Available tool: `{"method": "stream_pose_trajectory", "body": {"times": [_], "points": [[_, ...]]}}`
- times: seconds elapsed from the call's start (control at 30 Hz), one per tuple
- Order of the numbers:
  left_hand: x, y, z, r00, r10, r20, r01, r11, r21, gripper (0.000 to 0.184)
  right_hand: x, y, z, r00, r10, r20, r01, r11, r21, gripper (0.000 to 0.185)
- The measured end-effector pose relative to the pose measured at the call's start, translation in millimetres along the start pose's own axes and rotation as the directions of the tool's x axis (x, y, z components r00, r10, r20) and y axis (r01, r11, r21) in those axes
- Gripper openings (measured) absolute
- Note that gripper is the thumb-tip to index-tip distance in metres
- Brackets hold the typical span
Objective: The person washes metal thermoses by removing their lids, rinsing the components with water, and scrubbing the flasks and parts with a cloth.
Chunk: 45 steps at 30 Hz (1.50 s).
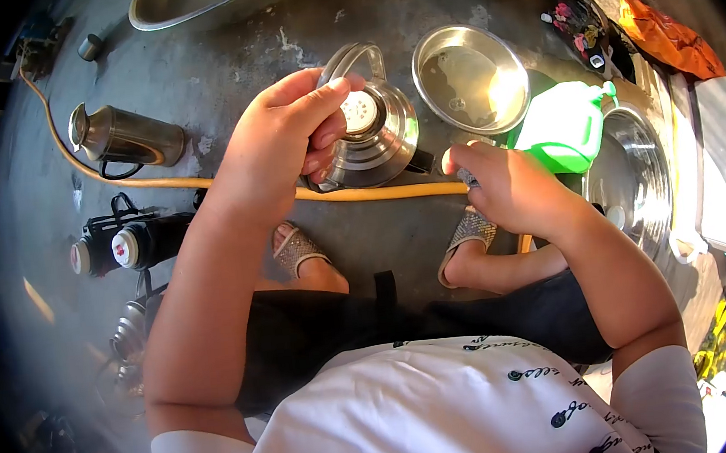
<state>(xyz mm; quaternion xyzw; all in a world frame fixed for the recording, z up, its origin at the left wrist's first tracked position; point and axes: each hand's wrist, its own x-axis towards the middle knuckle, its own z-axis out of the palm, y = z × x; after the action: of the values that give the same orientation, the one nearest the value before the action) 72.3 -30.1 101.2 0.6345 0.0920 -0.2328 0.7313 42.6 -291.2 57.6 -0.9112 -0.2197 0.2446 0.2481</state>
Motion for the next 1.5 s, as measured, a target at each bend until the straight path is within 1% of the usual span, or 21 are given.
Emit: {"method": "stream_pose_trajectory", "body": {"times": [0.07,0.2,0.33,0.4,0.43,0.5,0.57,0.6,0.63,0.67,0.73,0.77,0.83,0.87,0.93,1.03,1.1,1.2,1.23,1.3,1.5], "points": [[-6.5,-1.6,-8.8,1.0,0.008,0.019,-0.008,0.999,0.031,0.029,-0.2,-4.0,2.1,1.0,-0.009,0.001,0.009,0.995,-0.102,0.026],[-9.5,-6.9,-27.7,0.999,0.048,-0.004,-0.047,0.998,0.043,0.034,1.8,-1.8,16.5,1.0,-0.012,-0.019,0.009,0.985,-0.171,0.032],[8.5,-21.5,-52.8,0.985,0.109,-0.13,-0.095,0.989,0.11,0.037,9.1,2.8,28.3,0.993,-0.024,-0.115,0.003,0.984,-0.178,0.036],[19.2,-32.2,-60.9,0.949,0.156,-0.275,-0.152,0.988,0.036,0.037,16.1,-5.9,22.9,0.988,0.151,0.0,-0.142,0.929,-0.343,0.039],[25.3,-39.2,-73.4,0.943,0.137,-0.303,-0.129,0.991,0.046,0.037,17.1,-0.9,25.3,0.988,0.153,0.001,-0.144,0.929,-0.341,0.039],[34.8,-51.5,-91.0,0.929,0.104,-0.355,-0.097,0.995,0.037,0.037,18.7,14.5,34.3,0.996,-0.013,-0.09,-0.021,0.932,-0.363,0.037],[53.7,-76.6,-116.4,0.911,0.073,-0.407,-0.068,0.997,0.026,0.037,23.9,18.5,36.2,0.999,0.003,-0.049,-0.02,0.934,-0.358,0.035],[69.4,-97.9,-134.2,0.824,0.239,-0.514,-0.08,0.947,0.311,0.038,26.1,18.9,37.0,1.0,0.016,-0.008,-0.018,0.936,-0.352,0.033],[72.0,-97.6,-131.7,0.717,0.421,-0.556,-0.04,0.821,0.57,0.039,28.2,14.2,35.4,1.0,0.017,-0.004,-0.017,0.937,-0.349,0.033],[70.6,-100.1,-129.0,0.717,0.417,-0.559,-0.033,0.821,0.57,0.039,31.3,6.1,31.7,0.996,0.077,0.048,-0.057,0.943,-0.328,0.033],[44.0,-64.3,-69.3,0.543,0.821,-0.175,-0.106,0.274,0.956,0.042,32.2,4.0,31.0,0.984,0.139,0.108,-0.1,0.946,-0.307,0.032],[38.9,-56.1,-53.7,0.548,0.818,-0.175,-0.103,0.274,0.956,0.042,32.1,5.7,33.3,0.993,0.093,0.075,-0.067,0.954,-0.291,0.031],[34.2,-47.5,-30.9,0.686,0.723,0.085,-0.313,0.188,0.931,0.043,33.9,9.9,35.6,0.998,0.05,0.048,-0.035,0.961,-0.274,0.03],[35.4,-47.6,-23.8,0.692,0.706,0.151,-0.344,0.138,0.929,0.045,36.0,12.0,35.8,0.999,0.039,0.033,-0.029,0.965,-0.262,0.031],[40.0,-51.0,-20.2,0.743,0.629,0.227,-0.353,0.08,0.932,0.046,42.1,12.1,32.4,0.999,0.026,0.023,-0.019,0.969,-0.247,0.031],[41.4,-41.4,-18.9,0.751,0.589,0.3,-0.371,-0.001,0.929,0.049,49.3,12.3,24.7,0.991,0.129,0.03,-0.118,0.965,-0.235,0.03],[43.7,-39.3,-18.8,0.751,0.576,0.323,-0.394,-0.002,0.919,0.049,51.9,21.8,28.3,0.993,-0.02,-0.114,-0.013,0.96,-0.278,0.028],[46.6,-37.6,-17.5,0.778,0.532,0.333,-0.41,0.029,0.912,0.047,60.7,29.2,34.5,0.993,-0.05,-0.11,0.017,0.959,-0.281,0.029],[47.7,-37.2,-17.6,0.802,0.501,0.324,-0.404,0.056,0.913,0.046,62.7,27.1,33.4,0.993,-0.048,-0.108,0.016,0.96,-0.279,0.029],[51.2,-38.7,-16.9,0.783,0.521,0.338,-0.422,0.046,0.906,0.043,67.3,20.2,28.5,0.996,0.086,0.023,-0.077,0.958,-0.275,0.029],[61.1,-46.4,-16.0,0.776,0.539,0.329,-0.437,0.082,0.896,0.041,76.5,20.9,26.6,0.994,0.106,0.019,-0.097,0.958,-0.269,0.025]]}}
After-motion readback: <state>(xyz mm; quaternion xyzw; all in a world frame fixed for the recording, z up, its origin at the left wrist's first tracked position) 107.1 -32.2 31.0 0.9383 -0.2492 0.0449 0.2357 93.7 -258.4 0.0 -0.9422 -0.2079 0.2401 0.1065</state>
